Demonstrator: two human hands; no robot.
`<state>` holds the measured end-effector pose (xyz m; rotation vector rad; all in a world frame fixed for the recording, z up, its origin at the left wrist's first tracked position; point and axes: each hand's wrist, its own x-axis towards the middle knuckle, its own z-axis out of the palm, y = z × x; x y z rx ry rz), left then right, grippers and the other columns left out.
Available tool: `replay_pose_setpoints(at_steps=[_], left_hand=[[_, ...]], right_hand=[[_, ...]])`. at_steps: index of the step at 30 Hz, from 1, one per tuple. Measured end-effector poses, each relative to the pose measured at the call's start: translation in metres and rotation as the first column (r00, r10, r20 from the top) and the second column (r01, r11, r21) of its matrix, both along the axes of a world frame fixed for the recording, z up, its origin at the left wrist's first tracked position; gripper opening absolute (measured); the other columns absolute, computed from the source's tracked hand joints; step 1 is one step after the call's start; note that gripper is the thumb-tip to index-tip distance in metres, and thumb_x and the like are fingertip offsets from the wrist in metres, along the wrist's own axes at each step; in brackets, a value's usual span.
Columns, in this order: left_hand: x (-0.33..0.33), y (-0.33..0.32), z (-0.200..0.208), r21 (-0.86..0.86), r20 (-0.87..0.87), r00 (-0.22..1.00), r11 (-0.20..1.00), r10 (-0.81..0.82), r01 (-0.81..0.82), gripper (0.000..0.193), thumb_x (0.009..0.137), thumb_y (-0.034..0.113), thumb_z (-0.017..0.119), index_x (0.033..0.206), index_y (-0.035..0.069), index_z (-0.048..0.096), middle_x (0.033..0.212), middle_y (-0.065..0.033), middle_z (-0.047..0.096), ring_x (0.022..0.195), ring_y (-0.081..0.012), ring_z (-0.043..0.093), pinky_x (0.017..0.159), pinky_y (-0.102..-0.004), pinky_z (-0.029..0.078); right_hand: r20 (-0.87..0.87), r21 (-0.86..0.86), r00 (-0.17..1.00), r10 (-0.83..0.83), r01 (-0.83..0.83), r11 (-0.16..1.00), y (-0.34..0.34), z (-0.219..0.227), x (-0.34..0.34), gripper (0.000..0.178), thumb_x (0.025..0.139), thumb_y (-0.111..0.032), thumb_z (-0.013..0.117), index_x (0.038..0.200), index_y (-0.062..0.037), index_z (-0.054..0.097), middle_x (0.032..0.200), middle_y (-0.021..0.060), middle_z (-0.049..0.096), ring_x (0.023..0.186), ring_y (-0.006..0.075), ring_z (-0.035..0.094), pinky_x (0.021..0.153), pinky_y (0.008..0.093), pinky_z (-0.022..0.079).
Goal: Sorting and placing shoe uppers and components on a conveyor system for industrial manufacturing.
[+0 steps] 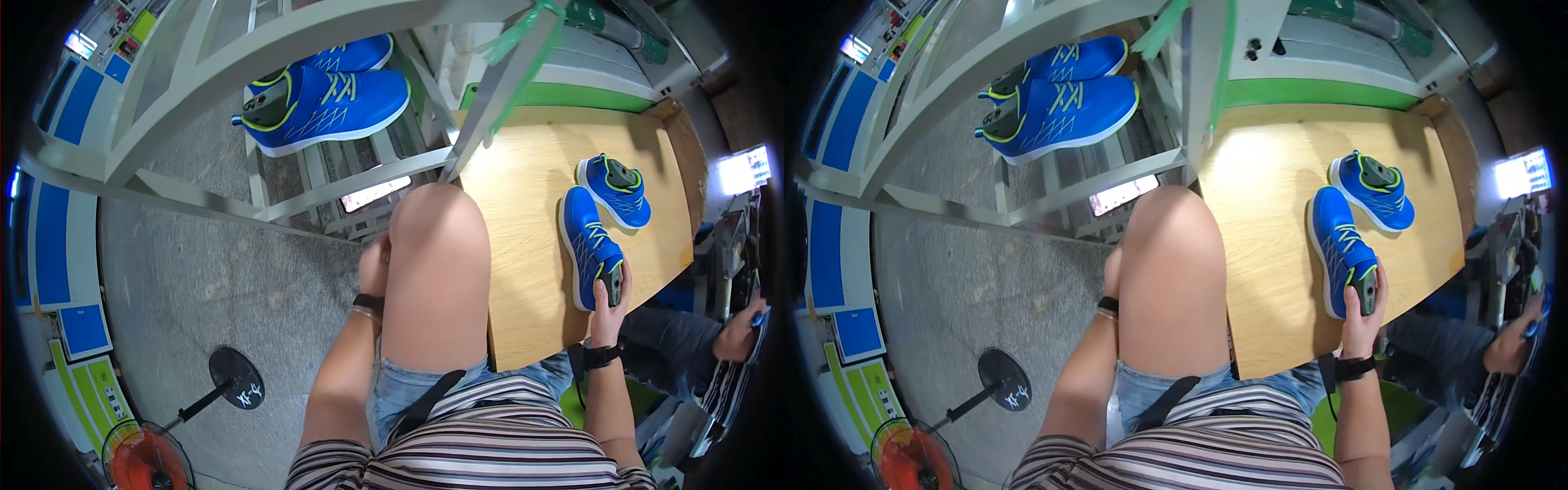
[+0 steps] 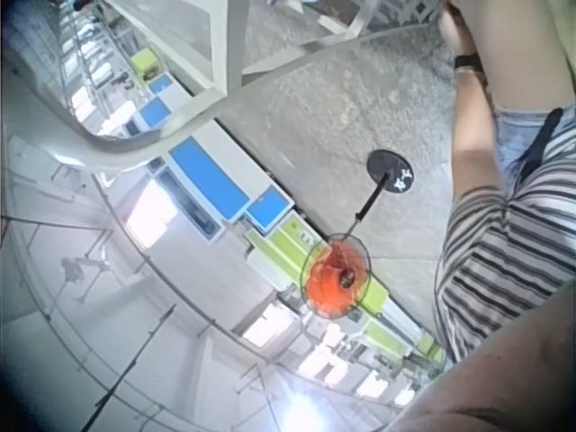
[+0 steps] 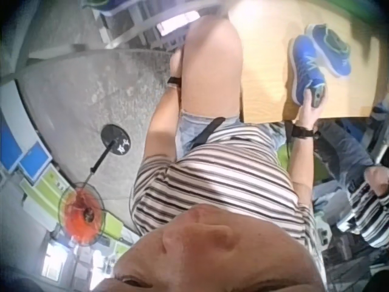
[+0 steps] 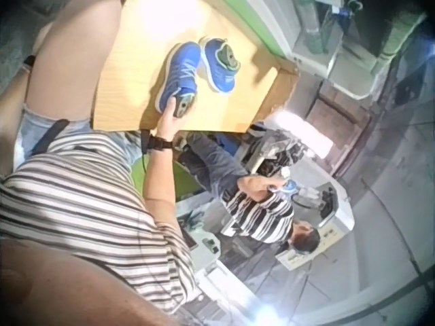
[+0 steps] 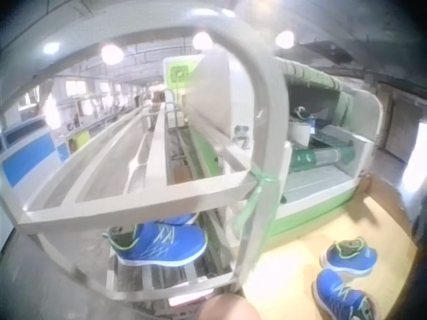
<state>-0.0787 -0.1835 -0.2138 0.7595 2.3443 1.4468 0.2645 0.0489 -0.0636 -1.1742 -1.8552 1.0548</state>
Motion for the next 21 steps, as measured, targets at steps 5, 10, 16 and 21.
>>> replay_pose_setpoints(at_steps=[5,10,16,21], left_hand=[[-0.021,-0.022,0.067,0.004,-0.082,0.996,0.999,0.036,-0.036,0.017,0.093,0.01,0.063,0.106,0.001,0.069,0.098,-0.0167,0.071,0.091,-0.0324,0.07,0.082,-0.0372,0.055],[-0.009,-0.017,0.19,0.03,-0.271,0.962,1.0,0.009,0.0,0.014,0.095,0.006,0.063,0.106,0.001,0.068,0.102,-0.0139,0.071,0.094,-0.0236,0.069,0.084,-0.0337,0.053],[0.033,0.053,0.267,0.467,0.049,0.95,0.848,-0.31,0.252,0.018,0.098,0.001,0.054,0.114,-0.004,0.062,0.097,-0.009,0.067,0.091,-0.0148,0.064,0.086,-0.028,0.05],[0.094,0.17,0.238,0.559,0.35,0.71,0.744,-0.612,0.366,0.017,0.097,0.002,0.057,0.113,-0.001,0.063,0.093,-0.0065,0.067,0.088,-0.0139,0.064,0.084,-0.0266,0.05]], right_hand=[[-0.046,-0.01,0.998,0.037,-0.038,0.999,0.0,-0.001,0.0,0.061,0.094,-0.008,0.064,0.149,-0.0015,0.039,0.146,0.0131,0.046,0.133,0.0234,0.045,0.113,0.0354,0.034],[-0.062,-0.05,0.998,-0.009,0.006,0.999,-0.003,0.001,0.0,0.064,0.087,-0.003,0.068,0.146,-0.0019,0.042,0.142,0.0128,0.05,0.13,0.0244,0.049,0.11,0.0366,0.038],[-0.034,0.005,0.999,0.019,-0.019,1.0,0.002,0.01,-0.003,0.067,0.084,-0.015,0.076,0.143,-0.0014,0.047,0.136,0.0174,0.056,0.126,0.0275,0.055,0.107,0.0359,0.042],[0.003,0.04,0.999,0.053,-0.053,0.998,0.004,0.01,0.002,0.068,0.085,-0.017,0.076,0.145,-0.0025,0.046,0.136,0.0184,0.056,0.126,0.0288,0.054,0.108,0.037,0.042]])
